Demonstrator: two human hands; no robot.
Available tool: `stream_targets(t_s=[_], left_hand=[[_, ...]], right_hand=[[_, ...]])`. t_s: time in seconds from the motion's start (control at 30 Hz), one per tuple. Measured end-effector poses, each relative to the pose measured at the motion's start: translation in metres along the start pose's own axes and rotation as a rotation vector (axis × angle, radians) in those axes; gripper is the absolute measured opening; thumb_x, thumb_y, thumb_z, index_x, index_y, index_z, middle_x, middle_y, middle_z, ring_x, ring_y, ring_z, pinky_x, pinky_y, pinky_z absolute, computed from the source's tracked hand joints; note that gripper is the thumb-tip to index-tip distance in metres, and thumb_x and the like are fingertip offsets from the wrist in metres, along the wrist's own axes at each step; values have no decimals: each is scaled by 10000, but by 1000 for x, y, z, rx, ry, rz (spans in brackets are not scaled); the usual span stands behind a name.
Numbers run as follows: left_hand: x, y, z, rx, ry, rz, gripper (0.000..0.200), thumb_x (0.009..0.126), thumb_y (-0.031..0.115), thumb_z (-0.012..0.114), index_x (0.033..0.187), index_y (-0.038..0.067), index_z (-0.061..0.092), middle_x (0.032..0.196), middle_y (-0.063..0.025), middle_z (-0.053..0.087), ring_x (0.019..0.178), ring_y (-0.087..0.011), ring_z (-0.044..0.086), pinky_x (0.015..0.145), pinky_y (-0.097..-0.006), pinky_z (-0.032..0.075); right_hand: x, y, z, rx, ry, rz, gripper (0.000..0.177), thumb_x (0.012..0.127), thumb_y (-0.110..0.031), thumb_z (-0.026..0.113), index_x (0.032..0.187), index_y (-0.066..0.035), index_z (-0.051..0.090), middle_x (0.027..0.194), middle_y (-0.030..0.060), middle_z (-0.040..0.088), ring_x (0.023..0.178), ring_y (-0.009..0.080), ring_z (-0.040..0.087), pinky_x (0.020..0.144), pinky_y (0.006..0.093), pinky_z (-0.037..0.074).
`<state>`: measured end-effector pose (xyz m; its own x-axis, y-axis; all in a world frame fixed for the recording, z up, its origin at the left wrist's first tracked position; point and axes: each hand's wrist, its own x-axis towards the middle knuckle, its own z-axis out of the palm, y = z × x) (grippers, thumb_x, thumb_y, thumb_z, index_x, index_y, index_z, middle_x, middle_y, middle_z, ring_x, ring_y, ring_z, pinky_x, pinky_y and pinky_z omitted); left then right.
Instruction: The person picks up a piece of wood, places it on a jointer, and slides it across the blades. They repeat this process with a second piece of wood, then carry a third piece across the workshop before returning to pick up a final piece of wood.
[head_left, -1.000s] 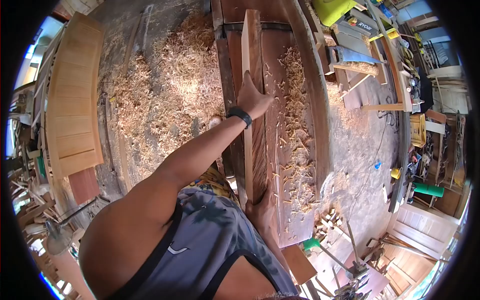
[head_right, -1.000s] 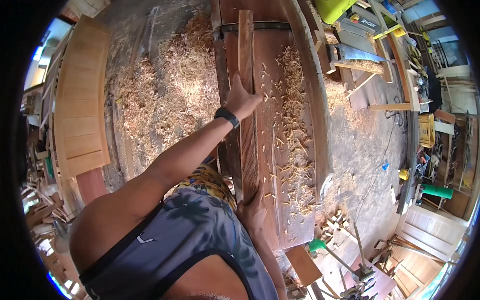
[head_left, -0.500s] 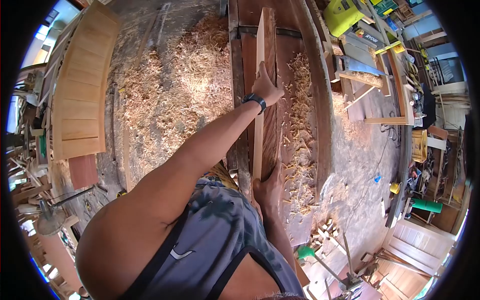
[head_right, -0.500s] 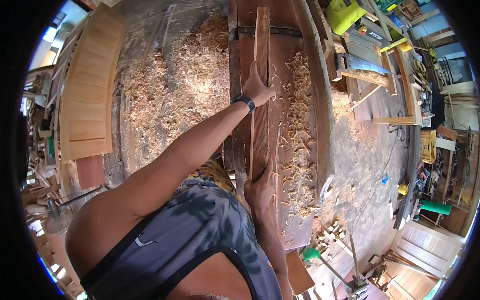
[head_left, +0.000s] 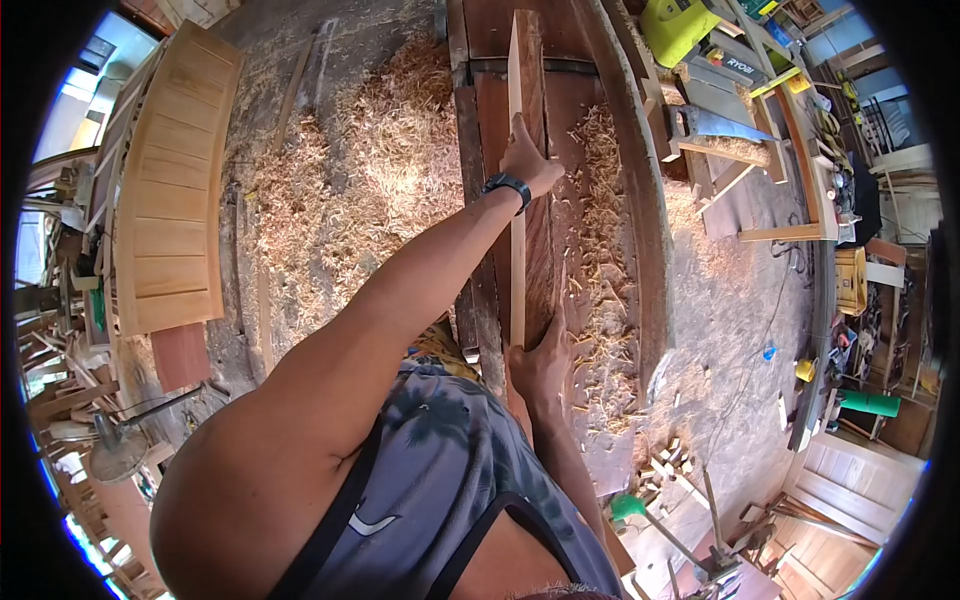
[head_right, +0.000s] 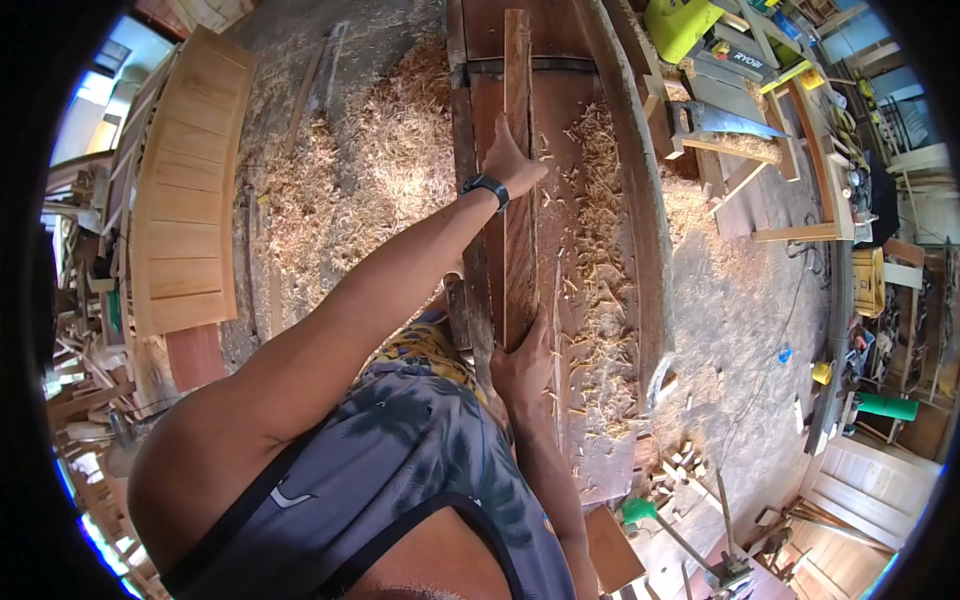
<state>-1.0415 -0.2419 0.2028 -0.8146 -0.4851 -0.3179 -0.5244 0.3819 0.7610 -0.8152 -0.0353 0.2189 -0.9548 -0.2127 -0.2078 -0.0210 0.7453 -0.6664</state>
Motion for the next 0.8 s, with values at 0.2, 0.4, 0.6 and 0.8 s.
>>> stream_targets(t_s=[0.2, 0.4, 0.6, 0.8], left_hand=[[9, -1, 4, 28, 47, 8, 1209, 749, 221, 801, 1629, 29, -6, 1413, -357, 531, 1261, -457, 593, 1098, -474, 485], [21, -3, 4, 11, 65, 42, 1177, 761, 232, 789, 1620, 12, 15, 1366, -351, 572, 1219, -468, 618, 1081, -483, 487], [35, 2, 8, 14, 86, 37, 1154, 753, 220, 783, 1611, -8, 46, 1348, -356, 580, 1213, -466, 621, 1061, -487, 492], [39, 11, -1, 17, 73, 54, 1150, 761, 230, 775, 1612, -13, 42, 1385, -357, 555, 1253, -463, 595, 1083, -482, 472]], right_hand=[[5, -2, 3, -24, 41, -15, 906, 726, -41, 696, 1542, 20, 308, 1313, 347, 577, 1138, 520, 619, 951, 528, 538], [16, -3, 4, -2, 41, -33, 907, 727, -47, 712, 1535, 39, 308, 1293, 370, 584, 1127, 527, 625, 956, 530, 536], [29, -9, 2, 18, 35, -48, 913, 749, -81, 757, 1529, 53, 302, 1270, 379, 597, 1095, 536, 638, 940, 533, 538], [41, -7, 4, 9, -13, -2, 885, 777, -99, 760, 1514, 84, 306, 1329, 387, 555, 1180, 540, 590, 1004, 540, 501]])
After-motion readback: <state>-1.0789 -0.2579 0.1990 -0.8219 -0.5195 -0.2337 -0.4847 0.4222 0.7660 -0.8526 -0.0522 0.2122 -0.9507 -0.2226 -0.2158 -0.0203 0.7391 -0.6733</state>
